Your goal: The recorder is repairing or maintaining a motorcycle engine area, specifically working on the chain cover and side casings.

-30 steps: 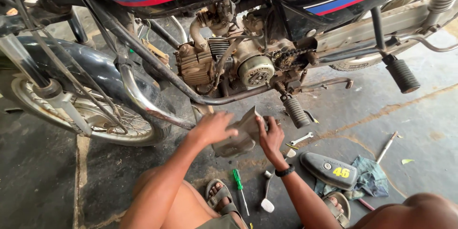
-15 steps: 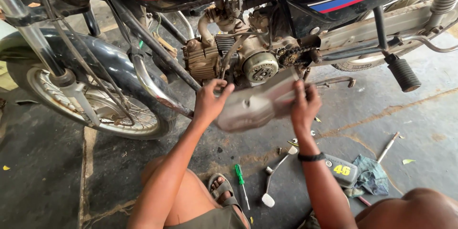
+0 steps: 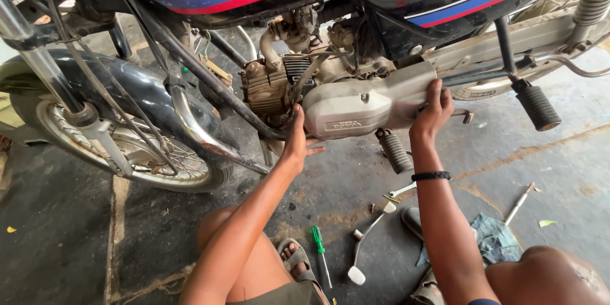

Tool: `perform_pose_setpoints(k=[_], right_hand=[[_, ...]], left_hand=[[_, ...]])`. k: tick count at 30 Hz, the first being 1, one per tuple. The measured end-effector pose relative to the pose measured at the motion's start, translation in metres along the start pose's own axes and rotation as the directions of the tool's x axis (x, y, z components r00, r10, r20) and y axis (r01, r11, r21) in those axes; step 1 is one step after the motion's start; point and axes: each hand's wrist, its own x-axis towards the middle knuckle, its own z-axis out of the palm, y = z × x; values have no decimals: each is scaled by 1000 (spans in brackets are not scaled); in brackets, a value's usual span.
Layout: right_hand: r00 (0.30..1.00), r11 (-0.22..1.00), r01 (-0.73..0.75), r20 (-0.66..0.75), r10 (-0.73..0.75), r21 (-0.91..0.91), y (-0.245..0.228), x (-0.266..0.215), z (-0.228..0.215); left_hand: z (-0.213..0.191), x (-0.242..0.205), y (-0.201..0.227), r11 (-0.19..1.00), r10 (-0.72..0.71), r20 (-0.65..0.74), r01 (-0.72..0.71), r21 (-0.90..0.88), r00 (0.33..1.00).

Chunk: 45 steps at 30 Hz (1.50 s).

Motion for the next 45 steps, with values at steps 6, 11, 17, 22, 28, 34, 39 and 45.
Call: perform_pose_setpoints(k=[6,11,17,22,28,34,39,45], right_hand=[[997,994,67,38,-64,-90,35,-5,-11],[999,998,18,49,-14,-68,38,-2,-4],[997,999,29,67,-27,-32,48,10,-9],[999,998,24,38,-22,-55,51,17,-14],[999,996,5,51,0,-86,51,20,-18],[999,995,-32,28,34,-91,57,23,-21],[1000,992,-12,-12,11,-127,56,20,-25],[1000,987,-5,-18,3,-158,65,25,-36]], left_hand=[[-5,49,-49,996,75,68,-77,34,995],[1,41,-39,999,32,-15,-32,-17,999],[13,33,-36,999,39,-36,-38,21,999],[21,35,-36,996,53,-40,-50,72,998],[27,44,-41,995,37,-1,-37,96,999],[40,42,-37,991,93,20,-94,93,995],[47,39,-31,982,53,0,-52,180,999],[49,51,-36,978,37,11,-38,203,999]])
